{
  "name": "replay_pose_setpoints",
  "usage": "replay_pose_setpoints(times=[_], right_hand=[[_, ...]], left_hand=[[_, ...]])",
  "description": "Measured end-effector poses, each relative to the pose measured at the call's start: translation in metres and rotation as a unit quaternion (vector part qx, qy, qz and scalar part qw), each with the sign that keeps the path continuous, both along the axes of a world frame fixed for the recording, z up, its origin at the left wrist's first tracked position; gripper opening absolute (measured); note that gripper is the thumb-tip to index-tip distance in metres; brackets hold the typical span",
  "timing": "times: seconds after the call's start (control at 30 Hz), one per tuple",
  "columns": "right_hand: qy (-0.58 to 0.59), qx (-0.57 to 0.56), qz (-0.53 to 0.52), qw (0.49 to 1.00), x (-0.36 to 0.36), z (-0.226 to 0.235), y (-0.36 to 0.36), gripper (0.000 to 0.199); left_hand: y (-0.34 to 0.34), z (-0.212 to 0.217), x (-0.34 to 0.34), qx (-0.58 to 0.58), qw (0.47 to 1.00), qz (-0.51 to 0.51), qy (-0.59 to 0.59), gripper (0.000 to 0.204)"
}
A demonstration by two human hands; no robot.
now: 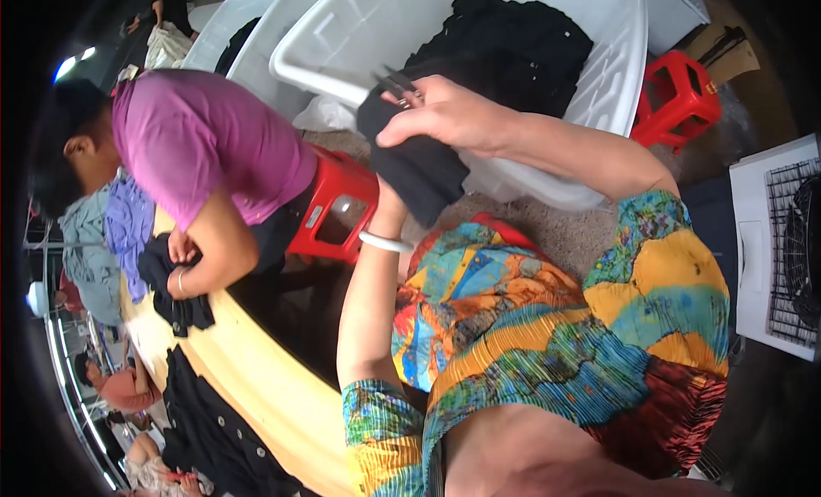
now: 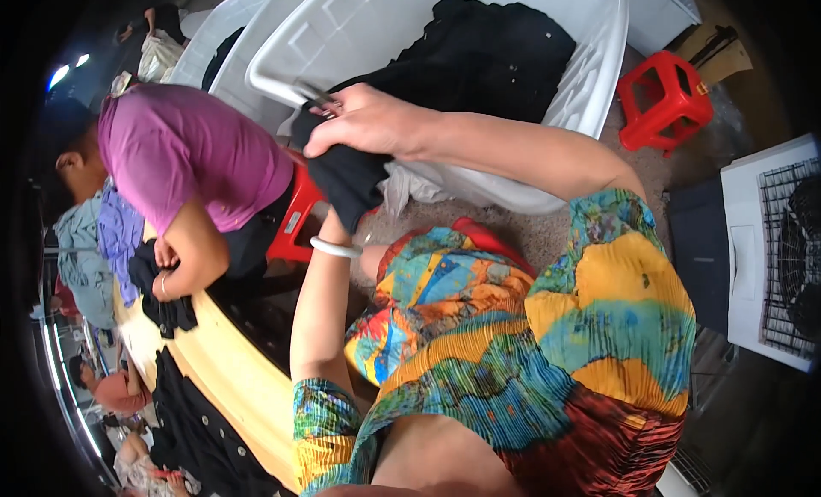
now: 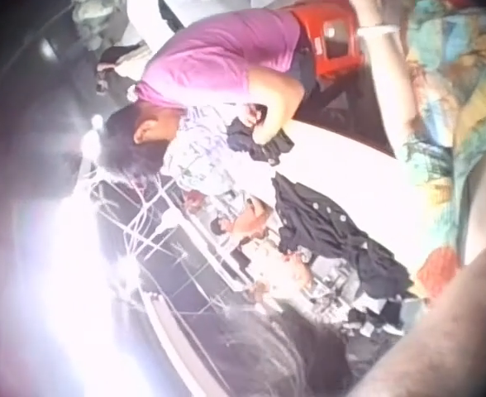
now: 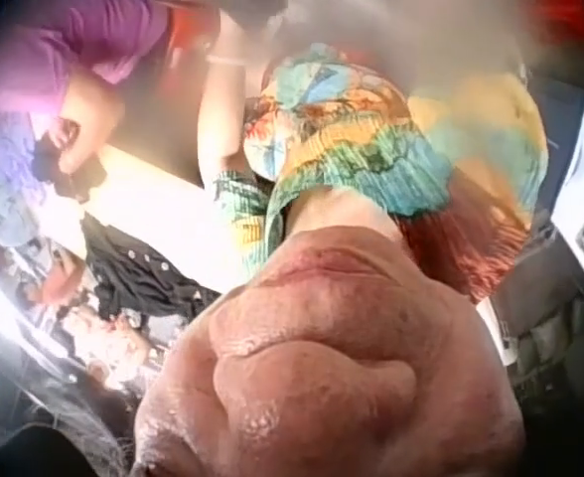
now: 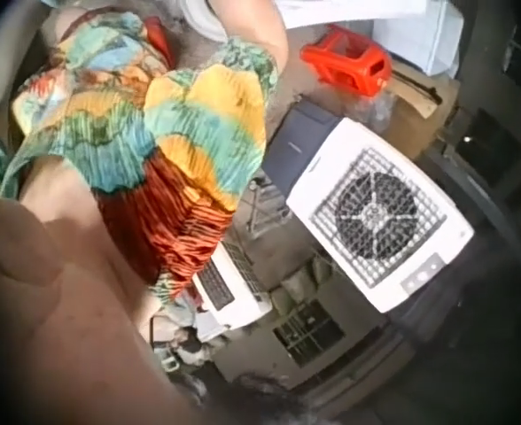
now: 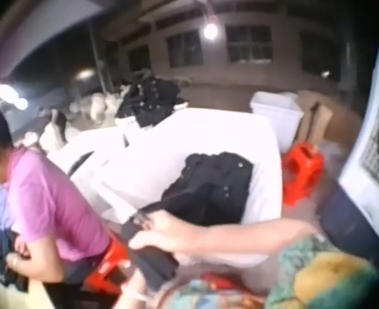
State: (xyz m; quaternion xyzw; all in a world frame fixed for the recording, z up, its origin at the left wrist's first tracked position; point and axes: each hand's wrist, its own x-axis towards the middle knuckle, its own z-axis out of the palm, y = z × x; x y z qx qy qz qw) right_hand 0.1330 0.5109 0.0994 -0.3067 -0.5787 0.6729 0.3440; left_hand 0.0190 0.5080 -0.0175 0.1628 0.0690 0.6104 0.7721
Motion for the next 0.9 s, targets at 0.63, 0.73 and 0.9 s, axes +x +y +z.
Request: replay_pose_setpoints(times=[0.63, 0.73, 0.9], right_hand=[[0.174, 0.156, 0.556, 0.798, -0.090, 0.019, -0.245, 0.029], [0.130, 0.199, 0.506, 0.829, -0.045, 0.023, -0.207, 0.036], [-0.030, 0.171, 0.030, 0.984, 0.032, 0.001, -0.109, 0.022]], left_hand=[[-0.159, 0.077, -0.024, -0.270, 0.849, -0.057, 0.451, 0.027], [-0.172, 0.081, -0.020, -0.228, 0.877, 0.013, 0.422, 0.027], [-0.194, 0.093, -0.030, -0.151, 0.909, 0.146, 0.361, 0.028]])
